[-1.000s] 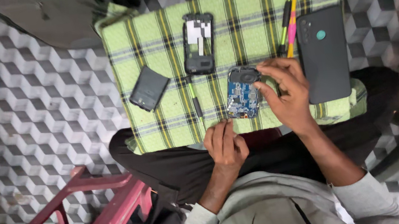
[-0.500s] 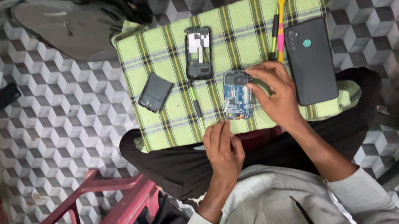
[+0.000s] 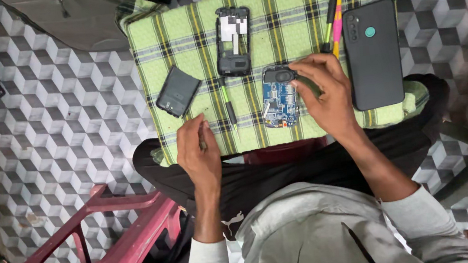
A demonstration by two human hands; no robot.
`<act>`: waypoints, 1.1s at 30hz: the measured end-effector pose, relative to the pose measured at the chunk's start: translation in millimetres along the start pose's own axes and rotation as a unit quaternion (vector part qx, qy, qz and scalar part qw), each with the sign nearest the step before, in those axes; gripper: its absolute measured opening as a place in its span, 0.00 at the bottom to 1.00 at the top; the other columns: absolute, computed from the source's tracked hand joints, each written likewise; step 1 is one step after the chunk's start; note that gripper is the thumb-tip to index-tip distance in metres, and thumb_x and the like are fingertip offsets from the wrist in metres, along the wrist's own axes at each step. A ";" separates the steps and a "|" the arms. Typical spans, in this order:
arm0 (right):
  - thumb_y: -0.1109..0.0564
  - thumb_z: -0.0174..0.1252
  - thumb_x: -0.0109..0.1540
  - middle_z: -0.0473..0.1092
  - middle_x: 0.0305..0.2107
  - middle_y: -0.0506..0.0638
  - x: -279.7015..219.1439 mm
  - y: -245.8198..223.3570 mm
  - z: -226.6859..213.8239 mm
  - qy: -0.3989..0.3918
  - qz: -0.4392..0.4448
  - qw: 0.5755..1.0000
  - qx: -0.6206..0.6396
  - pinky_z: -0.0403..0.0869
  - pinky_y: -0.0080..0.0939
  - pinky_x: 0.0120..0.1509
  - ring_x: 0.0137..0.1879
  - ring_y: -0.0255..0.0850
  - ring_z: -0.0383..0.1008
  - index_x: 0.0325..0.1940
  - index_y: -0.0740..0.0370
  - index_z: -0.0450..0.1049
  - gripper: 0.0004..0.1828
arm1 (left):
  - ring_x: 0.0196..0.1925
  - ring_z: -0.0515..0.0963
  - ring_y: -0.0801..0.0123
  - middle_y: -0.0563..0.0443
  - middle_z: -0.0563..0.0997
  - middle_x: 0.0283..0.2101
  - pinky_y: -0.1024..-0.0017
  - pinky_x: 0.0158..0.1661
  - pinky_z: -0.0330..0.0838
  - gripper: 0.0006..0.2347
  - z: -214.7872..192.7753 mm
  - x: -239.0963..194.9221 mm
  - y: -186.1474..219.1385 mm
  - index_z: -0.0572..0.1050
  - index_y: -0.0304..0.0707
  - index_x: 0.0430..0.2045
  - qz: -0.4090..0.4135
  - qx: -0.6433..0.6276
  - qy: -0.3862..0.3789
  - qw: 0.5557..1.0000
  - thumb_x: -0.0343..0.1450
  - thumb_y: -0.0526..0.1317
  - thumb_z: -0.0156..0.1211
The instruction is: The person holds a disassembled mobile phone motherboard and uses a small screwdriver to loosen and tighten screws on the board. They rotate the board to access different areas and continue working on the same unit throughout the clip.
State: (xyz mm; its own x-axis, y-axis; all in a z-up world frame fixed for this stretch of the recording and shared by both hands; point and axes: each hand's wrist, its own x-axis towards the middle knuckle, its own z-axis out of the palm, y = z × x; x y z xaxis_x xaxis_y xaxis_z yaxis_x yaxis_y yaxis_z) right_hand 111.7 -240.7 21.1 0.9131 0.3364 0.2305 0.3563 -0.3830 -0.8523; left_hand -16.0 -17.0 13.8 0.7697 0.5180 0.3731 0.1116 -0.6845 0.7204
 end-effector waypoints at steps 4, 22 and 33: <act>0.72 0.64 0.64 0.65 0.53 0.54 0.5 5.4 0.3 -0.010 0.022 0.998 0.055 0.78 0.40 0.67 0.59 0.43 0.75 0.58 0.67 0.76 0.18 | 0.40 0.83 0.59 0.41 0.81 0.44 0.69 0.36 0.76 0.09 10.4 7.1 -8.4 0.78 0.30 0.45 -0.019 -0.008 -0.009 1.000 0.72 0.25 0.63; 0.77 0.62 0.64 0.61 0.56 0.51 -13.3 24.6 4.3 0.010 0.022 0.977 0.212 0.77 0.46 0.74 0.68 0.47 0.73 0.57 0.73 0.72 0.18 | 0.47 0.82 0.50 0.39 0.80 0.43 0.61 0.48 0.77 0.09 18.5 5.0 -12.8 0.77 0.28 0.43 0.028 0.033 0.015 0.999 0.71 0.23 0.63; 0.78 0.63 0.62 0.62 0.56 0.52 -14.2 26.1 3.0 0.007 -0.011 0.975 0.223 0.75 0.49 0.72 0.67 0.48 0.73 0.54 0.72 0.73 0.18 | 0.46 0.82 0.50 0.39 0.80 0.43 0.61 0.47 0.77 0.09 19.3 4.9 -12.2 0.77 0.27 0.43 0.028 0.038 0.015 0.999 0.71 0.23 0.63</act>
State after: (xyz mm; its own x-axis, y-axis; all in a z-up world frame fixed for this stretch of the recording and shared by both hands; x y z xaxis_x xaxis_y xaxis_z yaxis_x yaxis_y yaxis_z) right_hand 107.5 -252.9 -5.9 0.9101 0.3266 0.2552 0.2574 0.0370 -0.9656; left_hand -1.5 -16.0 -4.5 0.7565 0.4925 0.4303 0.1172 -0.7494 0.6517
